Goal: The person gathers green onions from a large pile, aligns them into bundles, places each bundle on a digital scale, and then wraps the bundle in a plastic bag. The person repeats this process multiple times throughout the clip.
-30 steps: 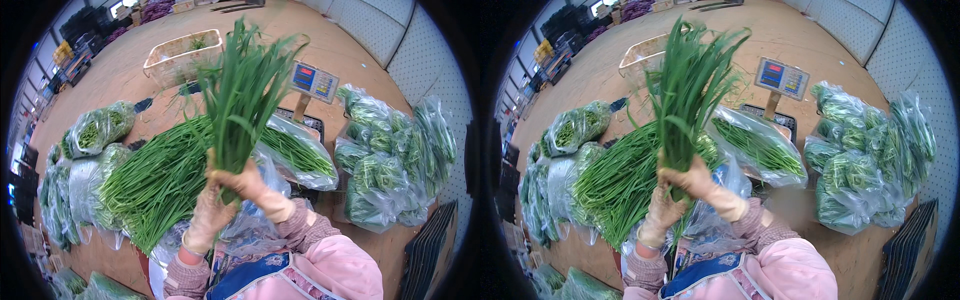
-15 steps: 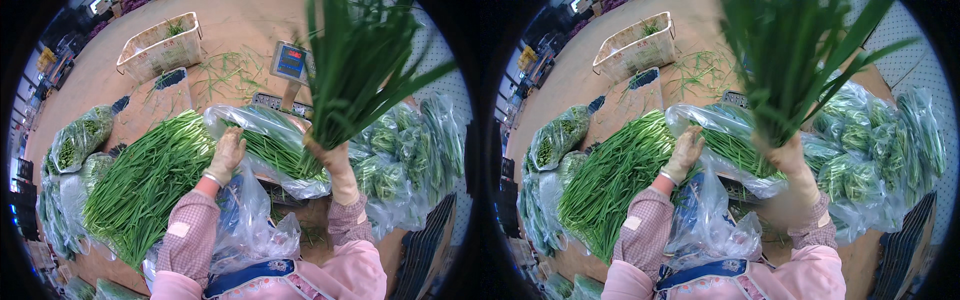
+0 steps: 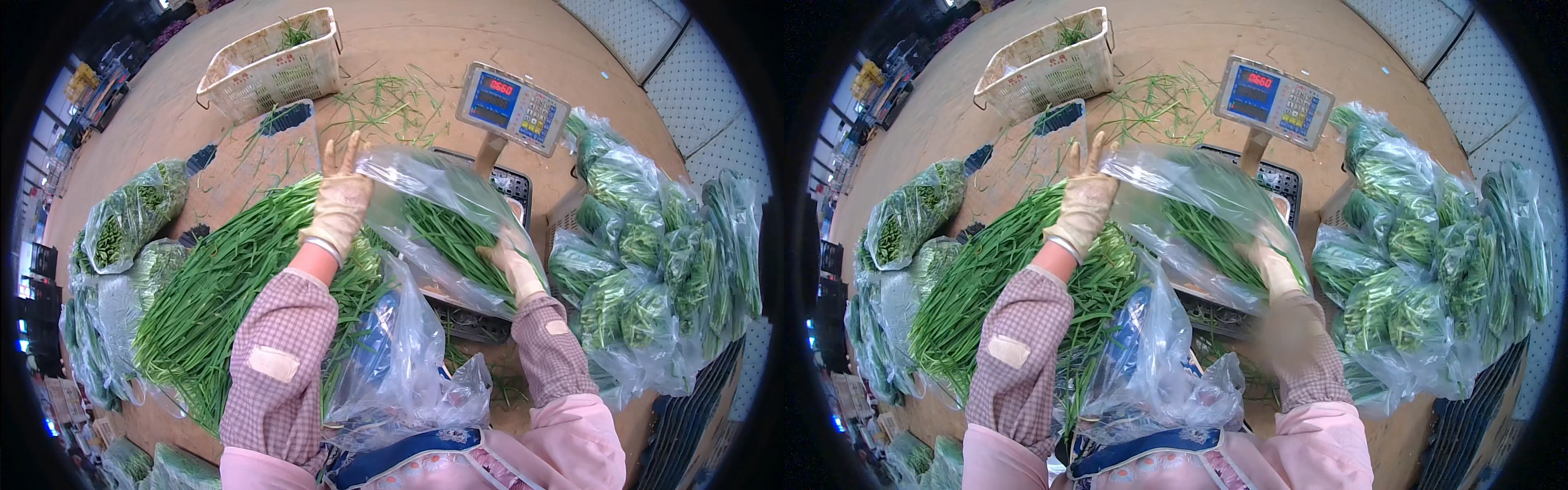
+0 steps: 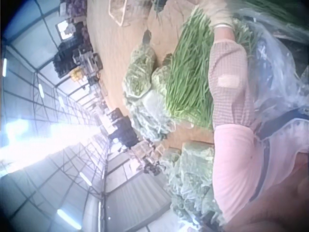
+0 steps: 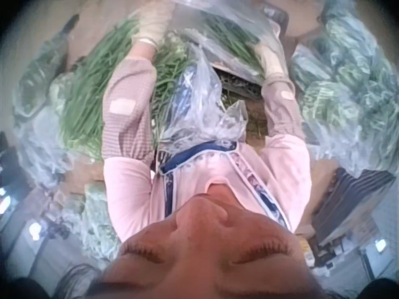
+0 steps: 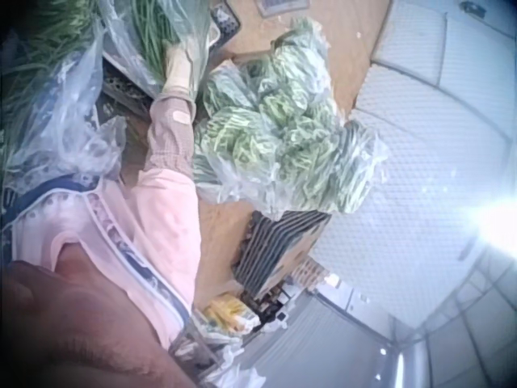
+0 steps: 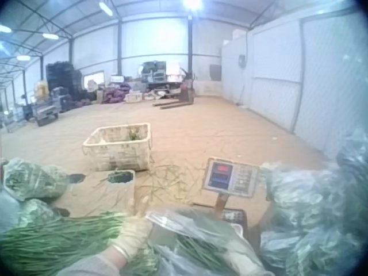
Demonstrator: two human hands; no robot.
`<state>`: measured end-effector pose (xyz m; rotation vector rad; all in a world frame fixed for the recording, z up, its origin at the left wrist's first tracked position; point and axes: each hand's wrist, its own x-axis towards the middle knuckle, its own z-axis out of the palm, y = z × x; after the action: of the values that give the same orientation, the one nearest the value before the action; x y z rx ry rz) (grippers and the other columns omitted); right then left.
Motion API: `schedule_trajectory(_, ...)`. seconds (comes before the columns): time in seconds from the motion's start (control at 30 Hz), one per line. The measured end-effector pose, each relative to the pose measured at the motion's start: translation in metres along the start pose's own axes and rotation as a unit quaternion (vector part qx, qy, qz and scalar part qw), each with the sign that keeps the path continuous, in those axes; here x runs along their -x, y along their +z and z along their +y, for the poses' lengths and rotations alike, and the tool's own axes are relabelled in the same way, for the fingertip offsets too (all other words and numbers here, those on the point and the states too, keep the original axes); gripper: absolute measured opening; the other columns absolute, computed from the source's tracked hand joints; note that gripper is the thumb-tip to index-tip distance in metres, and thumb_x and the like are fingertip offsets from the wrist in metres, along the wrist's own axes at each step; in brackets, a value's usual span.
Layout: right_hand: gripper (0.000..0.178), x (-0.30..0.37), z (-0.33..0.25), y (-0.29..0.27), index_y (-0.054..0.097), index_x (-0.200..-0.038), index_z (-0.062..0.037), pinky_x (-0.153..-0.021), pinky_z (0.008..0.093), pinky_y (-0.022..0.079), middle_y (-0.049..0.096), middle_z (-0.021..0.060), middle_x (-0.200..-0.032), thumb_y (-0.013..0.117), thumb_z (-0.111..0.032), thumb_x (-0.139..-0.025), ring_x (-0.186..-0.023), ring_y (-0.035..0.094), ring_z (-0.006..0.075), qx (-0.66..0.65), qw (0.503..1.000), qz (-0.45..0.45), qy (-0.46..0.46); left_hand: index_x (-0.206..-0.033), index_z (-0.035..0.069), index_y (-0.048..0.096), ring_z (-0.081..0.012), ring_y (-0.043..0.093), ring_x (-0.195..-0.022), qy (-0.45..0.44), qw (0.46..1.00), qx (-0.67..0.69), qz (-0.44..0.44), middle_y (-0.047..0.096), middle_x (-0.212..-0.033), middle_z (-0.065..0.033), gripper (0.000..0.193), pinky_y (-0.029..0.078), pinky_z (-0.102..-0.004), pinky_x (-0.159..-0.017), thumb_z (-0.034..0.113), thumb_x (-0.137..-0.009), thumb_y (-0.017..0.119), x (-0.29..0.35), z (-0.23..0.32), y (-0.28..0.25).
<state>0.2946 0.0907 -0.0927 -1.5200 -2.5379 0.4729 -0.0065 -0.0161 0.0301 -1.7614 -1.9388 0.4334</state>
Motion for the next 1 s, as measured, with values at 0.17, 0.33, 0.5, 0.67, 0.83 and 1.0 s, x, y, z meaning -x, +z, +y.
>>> schedule_trajectory(0.17,0.090,0.012,-0.001,-0.027,0.030,-0.136,-0.0041,-0.104,0.0388,0.032,0.038,0.0241,-0.134,0.077,-0.025,-0.062,-0.125,0.036,0.0377,-0.067,0.992,0.053,-0.087,-0.096,0.013,0.062,-0.0338,0.023,-0.135,0.043,0.979,0.196,0.030,0.054,-0.125,-0.0046,0.025,0.005,-0.0605,-0.108,0.008,-0.073,0.054,0.020,0.019,-0.034)
schedule_trajectory(0.33,0.063,0.024,-0.004,-0.044,0.036,-0.135,-0.0062,-0.105,0.0353,0.030,0.040,0.0187,-0.136,0.063,-0.015,-0.079,-0.127,0.037,0.0308,-0.117,0.992,-0.039,0.003,-0.100,0.012,0.062,-0.0338,0.026,-0.134,0.036,0.964,0.249,0.089,0.056,-0.123,-0.0054,0.029,0.007,-0.0602,-0.107,0.008,-0.072,0.055,0.053,0.025,-0.043)
schedule_trajectory(0.5,0.054,0.041,-0.034,-0.067,0.043,-0.131,-0.0063,-0.102,0.0357,0.034,0.049,0.0187,-0.128,0.059,-0.026,-0.084,-0.122,0.045,0.0308,-0.089,0.994,-0.055,0.016,-0.104,0.011,0.061,-0.0342,0.032,-0.129,-0.031,0.933,0.334,0.131,0.057,-0.119,-0.0079,0.032,0.012,-0.0597,-0.106,0.009,-0.072,0.060,0.115,0.019,-0.054)
schedule_trajectory(0.67,0.056,0.047,-0.086,-0.070,0.046,-0.129,-0.0074,-0.097,0.0383,0.040,0.049,0.0198,-0.127,0.063,-0.029,-0.080,-0.119,0.047,0.0317,-0.271,0.954,-0.122,-0.049,-0.114,0.009,0.056,-0.0383,0.036,-0.125,-0.090,0.912,0.398,0.045,0.054,-0.121,-0.0125,0.038,0.020,-0.0584,-0.103,0.014,-0.077,0.061,0.210,0.001,-0.062)
schedule_trajectory(0.83,0.047,0.056,-0.219,-0.086,0.048,-0.128,-0.0079,-0.099,0.0353,0.038,0.052,0.0123,-0.127,0.060,-0.020,-0.085,-0.117,0.050,0.0252,-0.271,0.928,-0.142,-0.215,-0.120,0.009,0.053,-0.0373,0.036,-0.126,-0.177,0.881,0.439,0.000,0.054,-0.122,-0.0126,0.043,0.024,-0.0545,-0.104,0.018,-0.079,0.063,0.305,-0.021,-0.050)
schedule_trajectory(1.0,0.046,0.056,-0.337,-0.060,0.050,-0.125,-0.0139,-0.095,0.0395,0.040,0.053,0.0178,-0.123,0.059,-0.033,-0.084,-0.114,0.049,0.0341,-0.225,0.890,-0.139,-0.372,-0.119,0.008,0.055,-0.0315,0.040,-0.125,-0.226,0.855,0.466,0.043,0.056,-0.120,-0.0132,0.041,0.028,-0.0465,-0.105,0.016,-0.080,0.064,0.361,-0.041,-0.050)
